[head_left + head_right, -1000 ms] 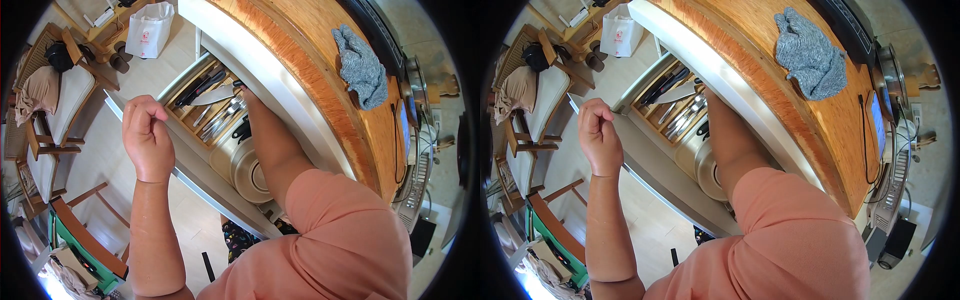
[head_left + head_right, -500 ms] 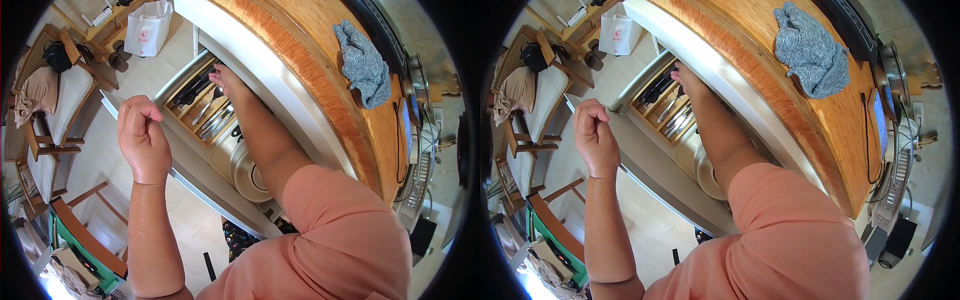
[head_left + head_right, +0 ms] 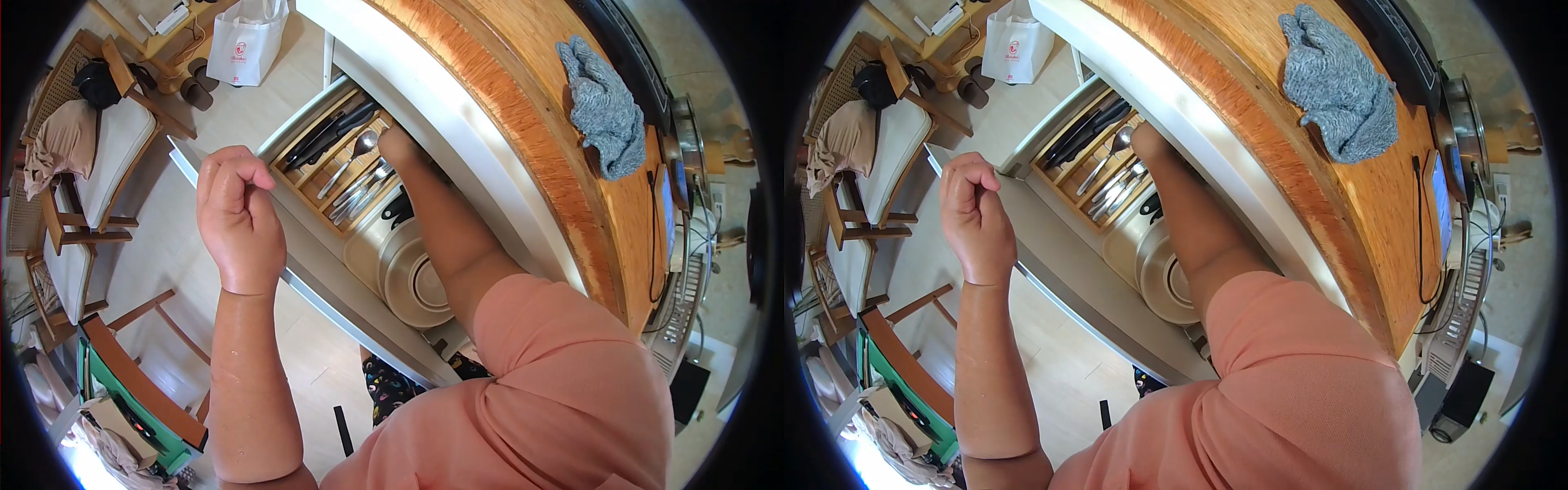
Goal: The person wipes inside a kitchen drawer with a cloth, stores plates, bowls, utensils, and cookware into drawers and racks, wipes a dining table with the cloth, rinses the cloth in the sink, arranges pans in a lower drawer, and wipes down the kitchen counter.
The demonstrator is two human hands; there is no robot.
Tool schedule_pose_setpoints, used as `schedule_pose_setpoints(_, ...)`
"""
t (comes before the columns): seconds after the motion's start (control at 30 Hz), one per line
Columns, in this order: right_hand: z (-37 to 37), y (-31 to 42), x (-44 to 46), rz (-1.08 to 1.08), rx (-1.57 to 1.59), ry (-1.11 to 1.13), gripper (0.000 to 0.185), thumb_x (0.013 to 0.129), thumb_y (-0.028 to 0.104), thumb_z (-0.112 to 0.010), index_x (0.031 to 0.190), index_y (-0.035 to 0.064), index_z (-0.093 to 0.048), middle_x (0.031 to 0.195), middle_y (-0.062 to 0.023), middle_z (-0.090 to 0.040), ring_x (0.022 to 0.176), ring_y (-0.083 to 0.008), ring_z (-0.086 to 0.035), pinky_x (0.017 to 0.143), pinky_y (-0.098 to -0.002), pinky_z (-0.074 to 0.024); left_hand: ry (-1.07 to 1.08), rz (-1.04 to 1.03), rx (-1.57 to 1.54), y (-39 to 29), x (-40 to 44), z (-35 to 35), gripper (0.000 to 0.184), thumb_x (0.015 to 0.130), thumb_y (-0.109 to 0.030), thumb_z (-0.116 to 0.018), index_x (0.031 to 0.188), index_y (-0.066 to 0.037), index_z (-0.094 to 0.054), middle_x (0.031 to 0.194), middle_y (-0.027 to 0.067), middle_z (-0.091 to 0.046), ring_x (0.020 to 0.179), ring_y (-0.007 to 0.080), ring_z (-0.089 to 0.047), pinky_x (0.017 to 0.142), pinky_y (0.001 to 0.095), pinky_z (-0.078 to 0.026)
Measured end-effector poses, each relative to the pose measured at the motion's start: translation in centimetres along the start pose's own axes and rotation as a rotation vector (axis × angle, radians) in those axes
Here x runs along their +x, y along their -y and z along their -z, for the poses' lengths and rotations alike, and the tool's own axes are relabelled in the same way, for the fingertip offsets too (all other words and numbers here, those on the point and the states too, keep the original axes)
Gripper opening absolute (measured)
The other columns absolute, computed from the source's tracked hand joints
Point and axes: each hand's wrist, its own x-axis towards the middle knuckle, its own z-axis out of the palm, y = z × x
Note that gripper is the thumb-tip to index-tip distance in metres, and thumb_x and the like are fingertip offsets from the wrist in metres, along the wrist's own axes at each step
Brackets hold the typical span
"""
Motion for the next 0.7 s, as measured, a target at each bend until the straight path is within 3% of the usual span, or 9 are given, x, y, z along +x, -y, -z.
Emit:
schedule_pose_setpoints(0.3, -1.5, -2.1, 1.4, 0.136, -0.223, -0.044, 0.049, 0.088, 0.011, -0.051, 0.135, -0.0015, -0.048, 0.135, -0.0231, -0.051, 0.125, -0.0368, -0.047, 0.107, -0.038, -0.0335, 0.006, -0.02, -0.003, 0.2, -0.1, 0.0, 0.023, 0.078, 0.016, -0.042, 0.08, -0.005, -0.051, 0.093, 0.006, -0.052, 0.084, 0.0154, -0.049, 0.077, 0.0233, -0.04)
schedule_pose_setpoints(0.43, -1.6, -1.7, -0.4, 0.092, -0.24, 0.139, 0.05, 0.087, 0.011, -0.049, 0.136, -0.0015, -0.048, 0.138, -0.023, -0.05, 0.13, -0.0387, -0.043, 0.113, -0.0385, -0.029, 0.01, -0.016, -0.041, 0.7, -0.1, -0.2, 0.022, 0.079, 0.016, -0.043, 0.081, -0.005, -0.05, 0.093, 0.0062, -0.052, 0.086, 0.0157, -0.049, 0.08, 0.023, -0.04)
schedule_pose_setpoints(0.5, 0.3, 0.7, -2.5, -0.029, -0.178, 0.273, 0.052, 0.084, 0.006, -0.041, 0.134, 0.0003, -0.052, 0.14, -0.0235, -0.047, 0.132, -0.0377, -0.042, 0.111, -0.0363, -0.0319, 0.017, -0.017, -0.03, 0.5, -0.2, -0.1, 0.022, 0.079, 0.016, -0.043, 0.081, -0.005, -0.05, 0.094, 0.0065, -0.052, 0.087, 0.0161, -0.049, 0.08, 0.0232, -0.04)
schedule_pose_setpoints(0.63, 0.3, -0.2, -1.8, -0.032, -0.155, 0.336, 0.053, 0.083, 0.006, -0.042, 0.136, 0.0014, -0.051, 0.143, -0.0225, -0.044, 0.134, -0.0363, -0.04, 0.112, -0.0368, -0.0309, 0.031, -0.041, 0.026, 0.5, 0.0, 0.0, 0.021, 0.079, 0.016, -0.043, 0.081, -0.005, -0.05, 0.093, 0.0066, -0.052, 0.086, 0.0162, -0.049, 0.08, 0.0237, -0.04)
schedule_pose_setpoints(0.7, 0.5, -0.8, -1.6, 0.072, -0.188, 0.333, 0.056, 0.082, 0.005, -0.043, 0.138, 0.0014, -0.048, 0.142, -0.0219, -0.045, 0.133, -0.0362, -0.04, 0.113, -0.0368, -0.0299, 0.03, -0.054, 0.024, 0.6, 0.0, -0.2, 0.021, 0.079, 0.015, -0.043, 0.081, -0.004, -0.05, 0.093, 0.0066, -0.052, 0.086, 0.0163, -0.049, 0.08, 0.0239, -0.04)
